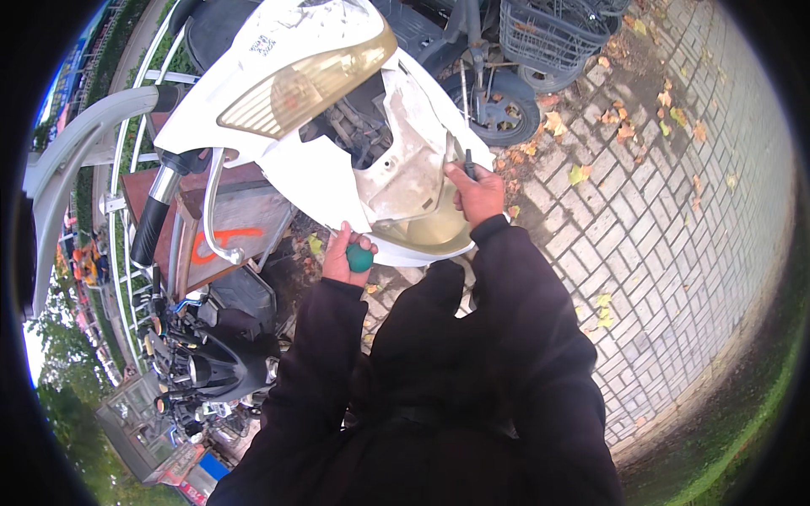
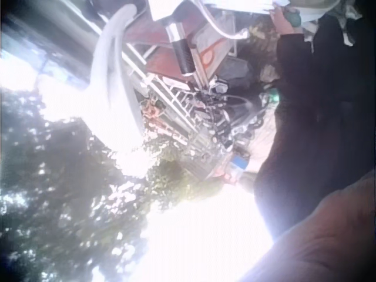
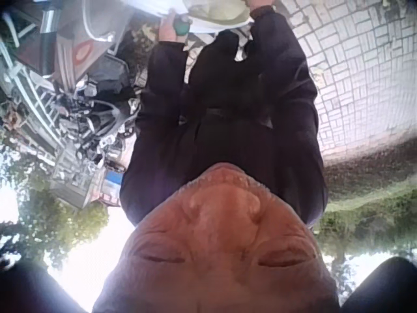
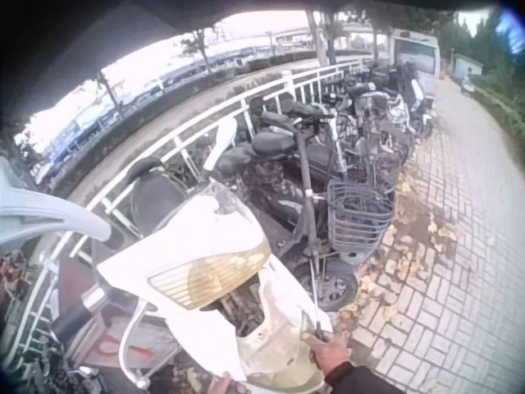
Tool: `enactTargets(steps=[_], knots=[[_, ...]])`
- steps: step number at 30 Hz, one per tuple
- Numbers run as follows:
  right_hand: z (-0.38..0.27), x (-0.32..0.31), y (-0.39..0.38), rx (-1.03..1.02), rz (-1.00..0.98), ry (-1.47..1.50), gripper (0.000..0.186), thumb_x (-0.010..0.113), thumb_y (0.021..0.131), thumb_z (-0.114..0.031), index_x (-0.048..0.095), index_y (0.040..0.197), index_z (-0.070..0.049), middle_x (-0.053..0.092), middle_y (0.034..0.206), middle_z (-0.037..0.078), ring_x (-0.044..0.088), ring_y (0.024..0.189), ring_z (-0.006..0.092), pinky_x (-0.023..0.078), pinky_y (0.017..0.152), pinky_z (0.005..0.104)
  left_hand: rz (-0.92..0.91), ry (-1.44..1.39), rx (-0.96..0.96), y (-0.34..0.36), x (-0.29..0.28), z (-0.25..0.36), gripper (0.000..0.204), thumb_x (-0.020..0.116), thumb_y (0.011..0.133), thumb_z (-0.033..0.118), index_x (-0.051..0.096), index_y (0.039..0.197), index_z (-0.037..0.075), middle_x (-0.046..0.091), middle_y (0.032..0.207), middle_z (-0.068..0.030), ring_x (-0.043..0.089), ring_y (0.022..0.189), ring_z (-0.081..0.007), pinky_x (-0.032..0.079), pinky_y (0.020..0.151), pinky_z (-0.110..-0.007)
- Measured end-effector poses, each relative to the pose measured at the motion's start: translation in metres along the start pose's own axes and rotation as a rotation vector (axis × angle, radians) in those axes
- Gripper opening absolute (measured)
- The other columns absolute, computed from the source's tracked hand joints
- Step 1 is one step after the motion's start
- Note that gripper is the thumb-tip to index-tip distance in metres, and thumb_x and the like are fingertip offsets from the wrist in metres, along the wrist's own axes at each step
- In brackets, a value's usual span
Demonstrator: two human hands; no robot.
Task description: The person uses a screwdriver to remove screws from the front fairing of a white scooter. They repeatedly insert the screwdriver into screw holes, turn it, and remove screws from the scooter's body panel.
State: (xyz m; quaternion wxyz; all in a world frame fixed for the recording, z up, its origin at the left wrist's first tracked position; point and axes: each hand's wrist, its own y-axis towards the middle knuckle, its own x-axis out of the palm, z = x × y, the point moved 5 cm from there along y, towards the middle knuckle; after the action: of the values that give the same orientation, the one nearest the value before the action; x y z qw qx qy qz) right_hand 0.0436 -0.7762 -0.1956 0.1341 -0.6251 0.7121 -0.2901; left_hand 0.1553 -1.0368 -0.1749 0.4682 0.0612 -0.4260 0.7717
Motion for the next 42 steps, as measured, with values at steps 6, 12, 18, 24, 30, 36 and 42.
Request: enactTargets(steps=[6, 12, 18, 24, 30, 36, 42], knots=[[0.002, 0.021, 0.040, 0.231, -0.089, 0.119, 0.031, 0.078, 0.093, -0.031, 0.063, 0.088, -0.004, 0.057, 0.058, 0.003, 0.047, 0.040, 0.0119, 0.032, 0.037, 0.0291, 0.066, 0.016, 0.014, -0.002, 0.002, -0.001, 0.022, 0.059, 0.106, 0.027, 0.053, 0.113, 0.007, 0.061, 0.080, -0.0057, 0.062, 0.067, -0.0200, 0.055, 0.067, -0.041], [-0.008, 0.018, 0.037, 0.278, -0.252, 0.162, 0.030, 0.077, 0.095, -0.029, 0.059, 0.087, -0.006, 0.056, 0.062, 0.003, 0.053, 0.047, 0.0148, 0.046, 0.047, 0.0308, 0.176, 0.046, 0.092, -0.009, -0.004, -0.006, 0.032, 0.059, 0.106, 0.036, 0.058, 0.114, 0.005, 0.062, 0.073, -0.0064, 0.062, 0.065, -0.0199, 0.054, 0.064, -0.039], [-0.016, 0.016, 0.036, 0.320, -0.309, 0.065, 0.035, 0.075, 0.096, -0.031, 0.058, 0.079, -0.005, 0.057, 0.056, 0.006, 0.047, 0.038, 0.0151, 0.038, 0.038, 0.0312, 0.161, 0.085, 0.141, -0.003, -0.007, -0.004, 0.026, 0.062, 0.104, 0.027, 0.056, 0.118, 0.005, 0.063, 0.073, -0.0089, 0.061, 0.061, -0.0213, 0.055, 0.063, -0.042], [-0.026, 0.016, 0.031, 0.332, -0.281, 0.058, 0.038, 0.076, 0.096, -0.033, 0.058, 0.078, -0.005, 0.057, 0.055, 0.008, 0.041, 0.032, 0.0148, 0.029, 0.033, 0.0312, 0.192, -0.014, 0.146, -0.008, 0.001, -0.004, 0.029, 0.059, 0.106, 0.029, 0.056, 0.118, 0.003, 0.064, 0.072, -0.0104, 0.063, 0.062, -0.0219, 0.055, 0.063, -0.042], [-0.022, 0.012, 0.039, 0.325, -0.281, -0.021, 0.036, 0.075, 0.096, -0.030, 0.061, 0.079, -0.003, 0.057, 0.055, 0.007, 0.040, 0.033, 0.0134, 0.028, 0.034, 0.0316, 0.074, 0.069, 0.140, -0.011, 0.006, -0.001, 0.030, 0.057, 0.107, 0.032, 0.060, 0.116, 0.003, 0.066, 0.082, -0.0079, 0.062, 0.068, -0.0174, 0.055, 0.067, -0.039], [-0.003, 0.012, 0.054, 0.286, -0.249, 0.018, 0.033, 0.078, 0.094, -0.031, 0.062, 0.080, -0.005, 0.058, 0.055, 0.007, 0.042, 0.034, 0.0131, 0.027, 0.034, 0.0297, 0.132, 0.116, 0.043, -0.004, -0.002, -0.008, 0.030, 0.055, 0.108, 0.029, 0.056, 0.119, 0.001, 0.065, 0.082, -0.0080, 0.062, 0.065, -0.0203, 0.055, 0.066, -0.040], [0.011, 0.007, 0.070, 0.279, -0.292, -0.071, 0.036, 0.078, 0.093, -0.032, 0.061, 0.076, -0.005, 0.059, 0.057, 0.007, 0.047, 0.038, 0.0146, 0.033, 0.038, 0.0295, 0.188, 0.053, 0.079, 0.003, -0.004, -0.013, 0.027, 0.061, 0.105, 0.026, 0.054, 0.116, 0.003, 0.063, 0.089, -0.0097, 0.063, 0.067, -0.0218, 0.056, 0.064, -0.041]])
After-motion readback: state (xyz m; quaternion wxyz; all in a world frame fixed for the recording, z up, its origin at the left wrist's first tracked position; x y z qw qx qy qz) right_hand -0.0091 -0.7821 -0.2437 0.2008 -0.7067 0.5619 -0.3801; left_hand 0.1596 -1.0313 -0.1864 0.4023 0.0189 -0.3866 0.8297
